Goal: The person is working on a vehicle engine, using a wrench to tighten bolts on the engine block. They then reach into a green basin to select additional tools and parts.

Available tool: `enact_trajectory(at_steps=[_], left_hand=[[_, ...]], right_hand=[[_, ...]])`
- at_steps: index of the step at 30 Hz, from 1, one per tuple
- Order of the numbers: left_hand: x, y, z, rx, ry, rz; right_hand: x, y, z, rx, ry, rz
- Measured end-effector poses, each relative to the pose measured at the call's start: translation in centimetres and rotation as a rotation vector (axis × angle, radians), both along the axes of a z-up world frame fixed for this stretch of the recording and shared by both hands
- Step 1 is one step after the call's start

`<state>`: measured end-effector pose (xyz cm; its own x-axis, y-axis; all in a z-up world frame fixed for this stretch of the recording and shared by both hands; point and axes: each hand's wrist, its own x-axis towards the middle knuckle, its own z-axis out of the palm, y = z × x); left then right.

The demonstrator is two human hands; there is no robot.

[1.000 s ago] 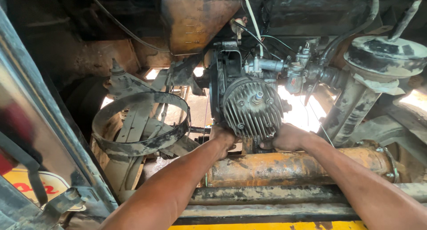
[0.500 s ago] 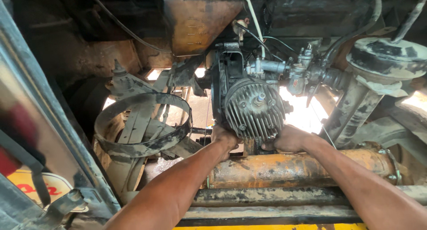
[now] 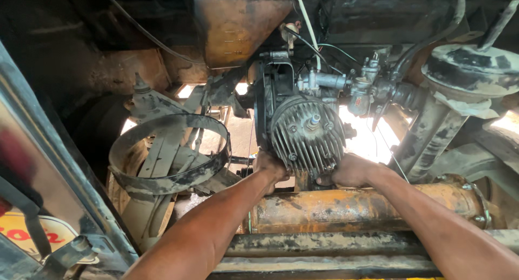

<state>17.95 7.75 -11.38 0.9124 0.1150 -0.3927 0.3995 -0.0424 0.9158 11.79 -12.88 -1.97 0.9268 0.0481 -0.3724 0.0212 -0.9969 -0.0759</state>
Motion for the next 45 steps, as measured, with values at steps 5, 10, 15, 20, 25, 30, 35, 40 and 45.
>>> enact_trajectory(at_steps=[5,10,15,20,25,30,35,40,45], left_hand=[[0.2,0.4,-0.2,0.083,-0.075,-0.187],[-3.9,3.5,4.2,0.381,-0.191,-0.292],[-7.1,3.3,7.2,0.220,-0.035,-0.727],[-7.3,3.1,7.3,-0.090,0.061,-0.783],[-6.9,2.7,6.2,-0.195,0.149,-0.733],[-6.9,2.5,5.9,-0.174,0.138,-0.587],[-6.6,2.5,5.2,-0.307,0.164,-0.567],[-4.3,3.8,5.2,0.148,0.103,-0.677],[-4.7,4.9,6.4,0.541,-0.097,-0.424]], right_hand=[[-0.3,-0.8,0.2,-0.007,-0.081,0.056],[-2.0,-0.9,2.2,0.110,-0.309,0.100],[-6.5,1.1,4.9,0.546,-0.100,-0.218],[-6.9,2.3,4.5,1.145,0.188,-0.485],[-6.7,3.2,2.8,1.364,0.268,-0.504],[-7.0,4.1,2.6,1.363,0.207,-0.514],[-7.4,4.0,2.9,1.336,0.182,-0.463],[-6.2,1.8,4.4,0.719,-0.026,-0.257],[-5.2,-0.3,4.2,0.167,-0.455,-0.099]])
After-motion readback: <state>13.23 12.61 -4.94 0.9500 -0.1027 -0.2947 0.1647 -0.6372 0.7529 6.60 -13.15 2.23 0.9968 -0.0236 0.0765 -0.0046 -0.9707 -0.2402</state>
